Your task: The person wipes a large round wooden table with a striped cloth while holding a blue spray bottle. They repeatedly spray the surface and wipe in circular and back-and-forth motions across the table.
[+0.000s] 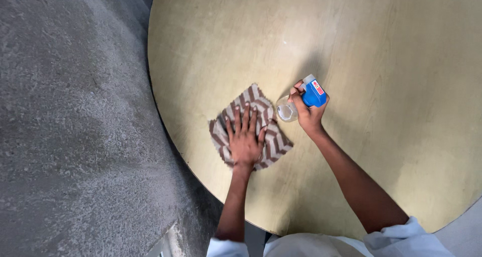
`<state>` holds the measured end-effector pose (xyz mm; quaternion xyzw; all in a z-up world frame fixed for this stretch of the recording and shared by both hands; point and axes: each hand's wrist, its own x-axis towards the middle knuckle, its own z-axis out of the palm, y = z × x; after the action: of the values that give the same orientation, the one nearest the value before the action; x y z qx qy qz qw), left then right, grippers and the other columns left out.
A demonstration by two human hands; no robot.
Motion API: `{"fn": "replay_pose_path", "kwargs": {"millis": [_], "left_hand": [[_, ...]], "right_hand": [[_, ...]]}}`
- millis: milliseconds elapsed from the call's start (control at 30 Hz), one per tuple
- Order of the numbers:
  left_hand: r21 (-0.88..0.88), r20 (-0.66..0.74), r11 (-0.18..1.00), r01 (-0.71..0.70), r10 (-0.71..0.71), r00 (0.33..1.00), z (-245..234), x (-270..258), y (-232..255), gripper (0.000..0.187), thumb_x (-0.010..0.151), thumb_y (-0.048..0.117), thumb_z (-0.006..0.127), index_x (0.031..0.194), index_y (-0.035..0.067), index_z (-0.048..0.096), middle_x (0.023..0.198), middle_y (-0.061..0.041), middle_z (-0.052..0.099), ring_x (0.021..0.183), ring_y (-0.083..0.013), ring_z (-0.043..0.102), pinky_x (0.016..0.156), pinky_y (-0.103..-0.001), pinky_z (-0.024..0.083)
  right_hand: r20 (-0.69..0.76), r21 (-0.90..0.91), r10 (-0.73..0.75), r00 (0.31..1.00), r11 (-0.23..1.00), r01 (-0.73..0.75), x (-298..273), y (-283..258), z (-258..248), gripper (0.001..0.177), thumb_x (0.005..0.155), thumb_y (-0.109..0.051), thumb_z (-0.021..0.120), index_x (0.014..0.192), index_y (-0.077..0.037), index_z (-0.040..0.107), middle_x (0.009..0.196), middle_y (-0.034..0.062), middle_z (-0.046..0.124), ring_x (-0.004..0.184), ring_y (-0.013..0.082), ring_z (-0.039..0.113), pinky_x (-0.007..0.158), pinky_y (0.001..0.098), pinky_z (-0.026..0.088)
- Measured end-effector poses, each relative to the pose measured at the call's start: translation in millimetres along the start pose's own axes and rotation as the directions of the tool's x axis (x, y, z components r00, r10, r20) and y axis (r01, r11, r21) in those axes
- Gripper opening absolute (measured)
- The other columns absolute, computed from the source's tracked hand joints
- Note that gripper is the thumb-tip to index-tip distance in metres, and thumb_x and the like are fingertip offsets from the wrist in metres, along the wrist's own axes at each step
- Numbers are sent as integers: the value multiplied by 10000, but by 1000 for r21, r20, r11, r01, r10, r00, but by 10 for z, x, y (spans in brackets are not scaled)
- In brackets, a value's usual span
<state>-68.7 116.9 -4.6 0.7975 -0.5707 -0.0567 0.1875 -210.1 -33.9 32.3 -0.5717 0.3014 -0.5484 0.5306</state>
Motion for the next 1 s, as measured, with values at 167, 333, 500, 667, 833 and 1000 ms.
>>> {"fn": "replay_pose_path", "kwargs": {"millis": [167, 333, 500, 667, 833, 1000], "left_hand": [[124, -87, 985, 119, -109, 990, -238, -236, -360, 655, 1023, 576, 362, 1515, 164, 492, 1661, -61, 361, 1557, -326, 241, 1234, -626, 142], [150, -132, 964, 219, -200, 971, -239, 219, -737, 691, 1039, 569, 330, 1558, 134, 463, 1687, -72, 323, 1571, -323, 218, 1249, -620, 101], [273, -120, 927, 259, -234, 965, -10, 761, -788, 742, 1036, 549, 335, 1619, 88, 345, 1700, -148, 220, 1558, -407, 123, 1224, -674, 3], [296, -77, 924, 241, -228, 970, 194, 898, -397, 779, 1015, 546, 320, 1614, 49, 277, 1704, -187, 130, 1554, -448, 53, 1191, -705, -32], [270, -45, 959, 92, -83, 996, 232, 635, 155, 770, 1015, 527, 341, 1612, 47, 270, 1703, -175, 117, 1563, -422, 52, 1213, -679, -14], [53, -6, 998, -38, 38, 999, 227, 26, 406, 722, 1038, 477, 420, 1624, 67, 315, 1728, -129, 193, 1598, -351, 128, 1271, -592, 63]], "right_hand": [[-3, -4, -12, 1000, 1000, 12, -20, 25, -17, 90, 977, 84, 641, 1054, 44, 616, 874, 61, 661, 757, 127, 661, 725, 296, 564], [-14, -17, -37, 999, 999, 36, -25, 10, 7, 70, 989, 66, 621, 1055, 53, 602, 834, 64, 644, 744, 125, 641, 725, 301, 557], [-49, -54, -58, 997, 997, 55, -32, 24, 45, 60, 997, 42, 639, 1032, 58, 593, 826, 62, 650, 732, 123, 651, 706, 290, 553], [-63, -28, -52, 997, 998, 51, -28, 87, 40, 41, 998, 36, 640, 1010, 54, 605, 834, 60, 660, 739, 125, 657, 712, 288, 556], [-67, -25, -37, 997, 999, 35, -4, 94, 55, 37, 987, 38, 640, 974, 40, 605, 824, 49, 658, 735, 119, 663, 696, 281, 554], [-49, -99, -46, 998, 994, 41, 25, 61, 38, 60, 974, 36, 651, 923, 38, 619, 794, 44, 672, 718, 112, 683, 667, 271, 550]]}}
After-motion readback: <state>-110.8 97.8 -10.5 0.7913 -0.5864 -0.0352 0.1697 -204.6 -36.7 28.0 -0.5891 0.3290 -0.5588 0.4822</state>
